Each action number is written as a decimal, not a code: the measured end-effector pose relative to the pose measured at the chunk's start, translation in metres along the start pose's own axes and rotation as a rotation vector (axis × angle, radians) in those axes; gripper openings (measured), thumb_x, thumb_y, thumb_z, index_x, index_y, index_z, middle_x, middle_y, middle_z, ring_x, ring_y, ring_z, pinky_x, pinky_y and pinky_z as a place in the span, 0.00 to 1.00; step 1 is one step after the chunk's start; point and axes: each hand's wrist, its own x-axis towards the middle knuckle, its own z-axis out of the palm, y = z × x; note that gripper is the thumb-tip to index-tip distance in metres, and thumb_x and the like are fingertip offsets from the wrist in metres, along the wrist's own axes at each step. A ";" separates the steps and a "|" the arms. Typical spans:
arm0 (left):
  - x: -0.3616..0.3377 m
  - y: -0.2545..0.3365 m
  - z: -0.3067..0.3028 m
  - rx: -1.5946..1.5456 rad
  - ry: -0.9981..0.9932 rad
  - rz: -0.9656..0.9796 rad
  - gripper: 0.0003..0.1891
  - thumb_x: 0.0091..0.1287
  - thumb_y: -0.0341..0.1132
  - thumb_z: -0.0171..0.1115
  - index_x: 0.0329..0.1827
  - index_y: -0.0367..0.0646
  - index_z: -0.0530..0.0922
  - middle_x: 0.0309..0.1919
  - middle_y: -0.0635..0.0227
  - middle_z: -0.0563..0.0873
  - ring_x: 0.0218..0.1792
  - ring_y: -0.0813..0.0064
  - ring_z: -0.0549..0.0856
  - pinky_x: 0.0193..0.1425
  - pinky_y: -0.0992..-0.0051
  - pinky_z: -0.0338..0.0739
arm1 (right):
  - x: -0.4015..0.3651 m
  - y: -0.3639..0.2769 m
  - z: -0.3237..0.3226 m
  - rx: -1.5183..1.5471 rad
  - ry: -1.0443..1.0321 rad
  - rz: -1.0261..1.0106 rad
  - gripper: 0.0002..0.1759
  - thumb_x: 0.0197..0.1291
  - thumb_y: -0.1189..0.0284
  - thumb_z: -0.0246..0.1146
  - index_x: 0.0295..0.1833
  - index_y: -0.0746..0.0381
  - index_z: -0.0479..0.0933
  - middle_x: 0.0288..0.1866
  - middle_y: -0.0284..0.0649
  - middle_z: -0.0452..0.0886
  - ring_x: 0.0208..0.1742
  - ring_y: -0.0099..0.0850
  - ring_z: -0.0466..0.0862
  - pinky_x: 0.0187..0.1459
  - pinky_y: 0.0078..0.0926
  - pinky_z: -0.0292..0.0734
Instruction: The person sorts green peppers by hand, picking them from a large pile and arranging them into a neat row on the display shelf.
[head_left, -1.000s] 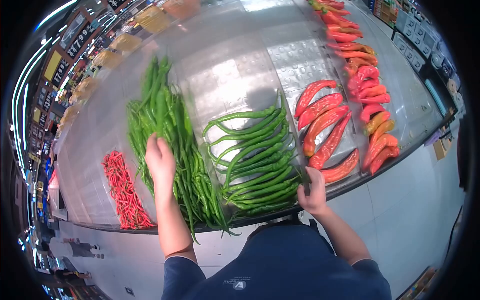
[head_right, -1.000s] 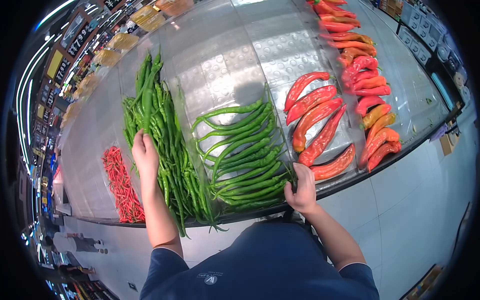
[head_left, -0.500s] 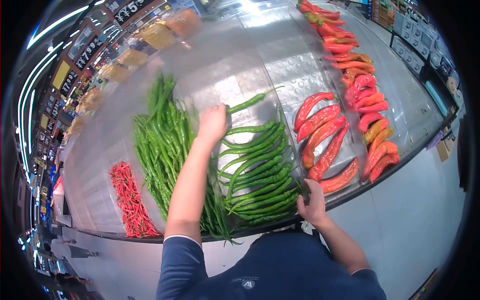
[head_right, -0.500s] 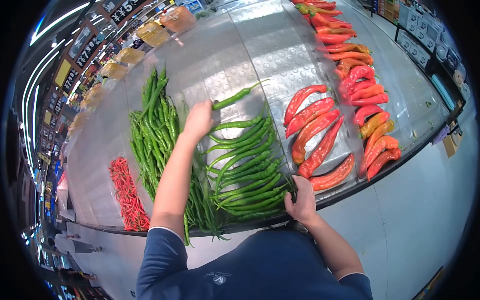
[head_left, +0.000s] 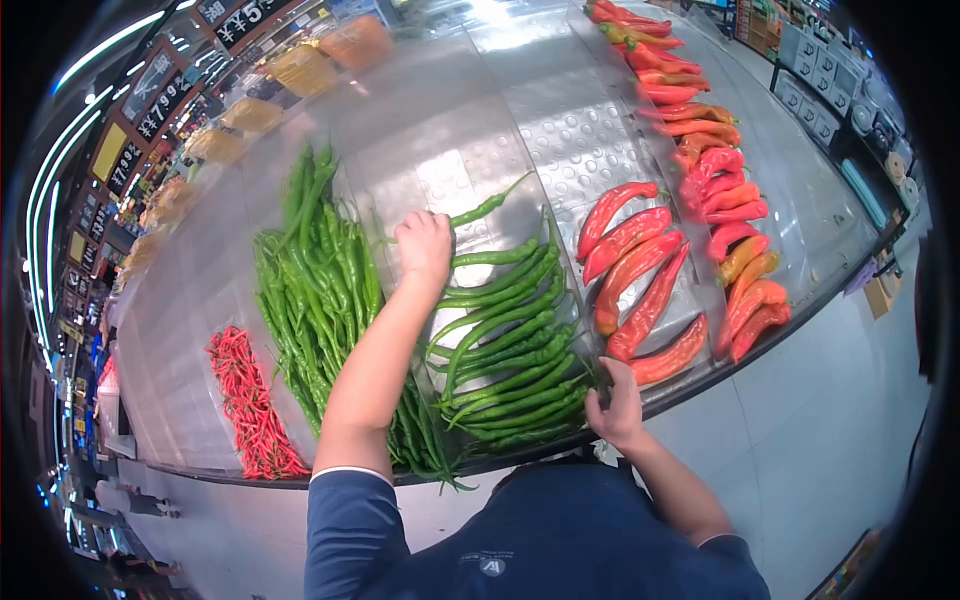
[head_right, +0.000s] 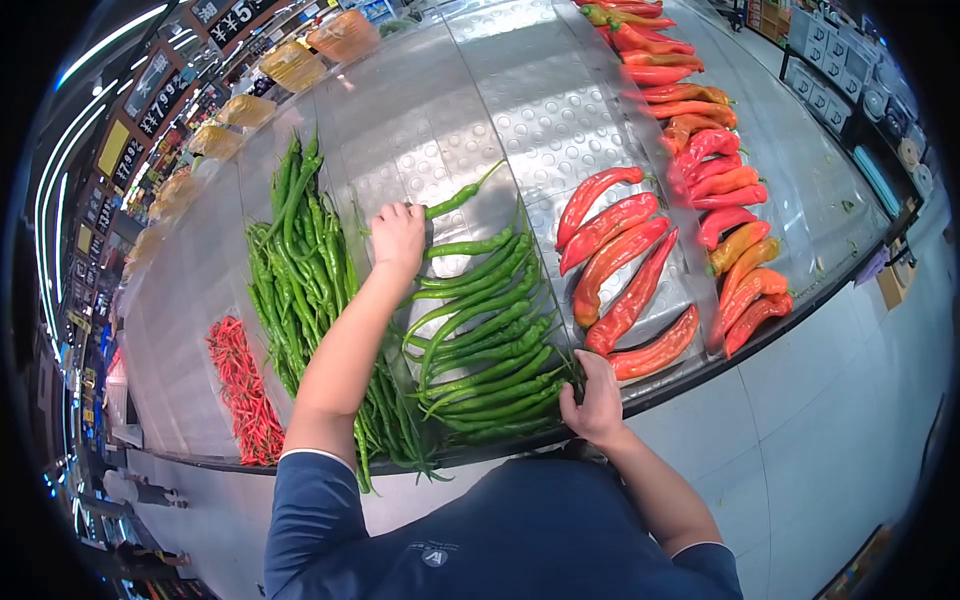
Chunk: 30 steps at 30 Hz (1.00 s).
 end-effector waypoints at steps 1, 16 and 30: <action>-0.002 -0.002 -0.003 0.015 -0.008 0.033 0.09 0.63 0.33 0.63 0.46 0.46 0.80 0.43 0.62 0.84 0.45 0.62 0.83 0.44 0.62 0.79 | -0.001 0.002 0.000 -0.007 0.001 0.005 0.34 0.53 0.82 0.67 0.67 0.75 0.67 0.59 0.60 0.78 0.57 0.58 0.80 0.62 0.47 0.75; -0.035 0.010 -0.028 -0.765 0.043 0.237 0.32 0.55 0.21 0.59 0.67 0.45 0.79 0.56 0.63 0.84 0.61 0.56 0.78 0.66 0.60 0.73 | -0.001 0.001 0.001 0.014 -0.021 0.008 0.34 0.53 0.83 0.66 0.68 0.75 0.66 0.58 0.62 0.77 0.57 0.58 0.80 0.62 0.48 0.76; -0.114 -0.077 -0.029 -0.677 0.257 -0.418 0.07 0.65 0.28 0.62 0.43 0.35 0.79 0.39 0.50 0.84 0.45 0.46 0.82 0.52 0.53 0.77 | 0.000 0.002 0.003 -0.009 -0.007 -0.043 0.33 0.51 0.85 0.64 0.66 0.79 0.67 0.56 0.63 0.78 0.55 0.59 0.81 0.61 0.47 0.78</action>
